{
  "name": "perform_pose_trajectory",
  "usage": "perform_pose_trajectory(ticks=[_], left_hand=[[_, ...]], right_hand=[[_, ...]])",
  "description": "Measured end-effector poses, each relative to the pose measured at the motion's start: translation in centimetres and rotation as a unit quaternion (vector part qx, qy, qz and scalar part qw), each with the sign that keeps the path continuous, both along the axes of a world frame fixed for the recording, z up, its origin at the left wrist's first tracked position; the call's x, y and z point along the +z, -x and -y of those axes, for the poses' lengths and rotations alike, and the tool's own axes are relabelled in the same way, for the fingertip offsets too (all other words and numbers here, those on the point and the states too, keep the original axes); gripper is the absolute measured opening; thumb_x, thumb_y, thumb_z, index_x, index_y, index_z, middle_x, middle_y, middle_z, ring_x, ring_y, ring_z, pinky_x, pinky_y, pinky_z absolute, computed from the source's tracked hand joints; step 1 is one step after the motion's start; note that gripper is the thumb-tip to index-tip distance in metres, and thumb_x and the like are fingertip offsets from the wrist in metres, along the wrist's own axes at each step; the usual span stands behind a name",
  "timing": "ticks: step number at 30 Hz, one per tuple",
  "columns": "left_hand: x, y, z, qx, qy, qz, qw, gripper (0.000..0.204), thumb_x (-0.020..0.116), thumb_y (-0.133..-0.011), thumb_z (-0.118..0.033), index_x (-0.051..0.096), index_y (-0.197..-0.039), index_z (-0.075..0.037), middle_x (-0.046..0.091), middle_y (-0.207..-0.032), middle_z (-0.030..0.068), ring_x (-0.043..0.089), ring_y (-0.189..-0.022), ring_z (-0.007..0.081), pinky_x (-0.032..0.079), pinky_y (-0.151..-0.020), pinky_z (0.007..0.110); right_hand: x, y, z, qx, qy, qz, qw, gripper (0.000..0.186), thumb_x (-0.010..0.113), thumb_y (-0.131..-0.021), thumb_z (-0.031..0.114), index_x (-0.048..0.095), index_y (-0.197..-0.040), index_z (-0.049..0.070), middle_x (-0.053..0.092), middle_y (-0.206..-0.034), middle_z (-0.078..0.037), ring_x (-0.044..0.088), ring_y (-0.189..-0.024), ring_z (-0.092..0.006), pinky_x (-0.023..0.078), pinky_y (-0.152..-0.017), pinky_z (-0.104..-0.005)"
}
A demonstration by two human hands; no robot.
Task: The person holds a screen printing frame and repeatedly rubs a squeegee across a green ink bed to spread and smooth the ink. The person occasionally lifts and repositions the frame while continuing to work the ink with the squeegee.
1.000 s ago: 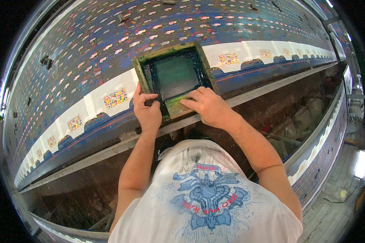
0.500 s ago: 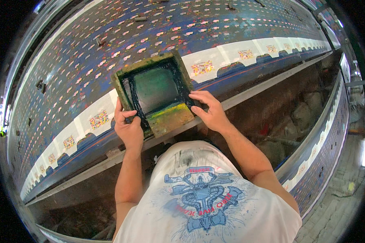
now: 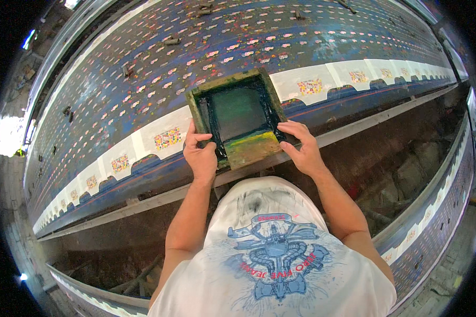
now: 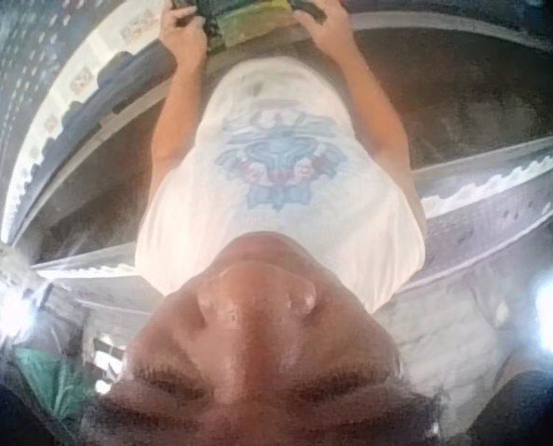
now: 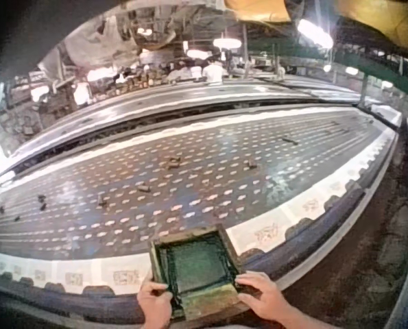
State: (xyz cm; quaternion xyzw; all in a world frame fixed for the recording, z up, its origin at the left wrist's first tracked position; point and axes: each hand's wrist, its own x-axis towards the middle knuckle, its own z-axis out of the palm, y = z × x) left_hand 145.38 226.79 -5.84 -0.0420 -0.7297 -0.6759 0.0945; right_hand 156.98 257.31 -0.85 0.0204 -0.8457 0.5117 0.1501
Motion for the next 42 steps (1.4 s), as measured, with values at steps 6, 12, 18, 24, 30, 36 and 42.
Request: perform_pose_trajectory(ticks=[6,12,18,24,30,36,42], left_hand=[[0.3,-0.5,-1.5,0.006,-0.025,0.049,0.998,0.030,0.070,-0.077,0.020,0.073,-0.095,-0.003,0.052,-0.177,0.0216,0.064,-0.144,0.0244,0.049,-0.111,0.034],[0.5,-0.5,-1.6,0.010,-0.041,0.068,0.997,0.031,0.071,-0.076,0.021,0.073,-0.094,-0.003,0.052,-0.178,0.0168,0.066,-0.141,0.0224,0.051,-0.109,0.034],[0.7,-0.6,-1.4,0.017,-0.038,0.095,0.995,0.031,0.071,-0.075,0.022,0.072,-0.093,-0.003,0.051,-0.179,0.0166,0.062,-0.149,0.0250,0.050,-0.114,0.037],[0.2,-0.3,-1.1,-0.005,-0.076,0.089,0.993,0.031,0.069,-0.076,0.022,0.072,-0.093,-0.003,0.050,-0.179,0.0168,0.057,-0.156,0.0274,0.048,-0.120,0.039],[0.0,-0.3,-0.9,-0.012,-0.078,0.076,0.994,0.031,0.069,-0.076,0.023,0.072,-0.093,-0.003,0.049,-0.179,0.0186,0.055,-0.158,0.0292,0.047,-0.123,0.040],[-0.2,-0.3,-1.6,0.034,0.008,0.078,0.996,0.027,0.072,-0.074,0.018,0.075,-0.088,-0.005,0.049,-0.179,0.0220,0.054,-0.160,0.0345,0.045,-0.126,0.042],[-1.8,-0.2,-1.5,0.024,0.039,0.026,0.999,0.026,0.074,-0.076,0.015,0.074,-0.092,-0.006,0.052,-0.175,0.0269,0.052,-0.161,0.0409,0.042,-0.128,0.046]], right_hand=[[-0.2,-0.2,-2.8,0.037,-0.005,-0.015,0.999,0.046,0.087,-0.094,0.011,0.077,-0.139,0.008,0.075,-0.148,-0.014,0.059,-0.149,-0.0398,0.043,-0.129,-0.0531],[0.2,-0.3,-3.6,0.059,-0.017,-0.022,0.998,0.044,0.087,-0.093,0.010,0.077,-0.137,0.008,0.074,-0.148,-0.014,0.059,-0.148,-0.0406,0.045,-0.127,-0.0534],[1.6,0.2,-3.1,0.096,-0.104,-0.085,0.986,0.042,0.086,-0.093,0.012,0.077,-0.133,0.008,0.074,-0.140,-0.014,0.063,-0.139,-0.0427,0.051,-0.119,-0.0544],[3.4,1.6,0.4,0.229,-0.220,-0.086,0.944,0.046,0.090,-0.087,0.013,0.078,-0.131,0.009,0.073,-0.133,-0.013,0.064,-0.137,-0.0375,0.052,-0.116,-0.0498],[3.0,4.0,2.3,0.255,-0.359,-0.091,0.893,0.024,0.073,-0.092,0.016,0.076,-0.113,0.005,0.074,-0.114,-0.014,0.070,-0.117,-0.0347,0.057,-0.102,-0.0479],[6.8,9.8,1.1,0.318,-0.331,0.013,0.888,0.023,0.070,-0.088,0.002,0.078,-0.109,0.004,0.075,-0.109,-0.016,0.072,-0.116,-0.0376,0.059,-0.102,-0.0501],[6.2,16.6,1.6,0.242,-0.341,-0.022,0.908,0.032,0.070,-0.093,-0.003,0.080,-0.123,0.004,0.076,-0.115,-0.017,0.070,-0.119,-0.0410,0.058,-0.104,-0.0505]])
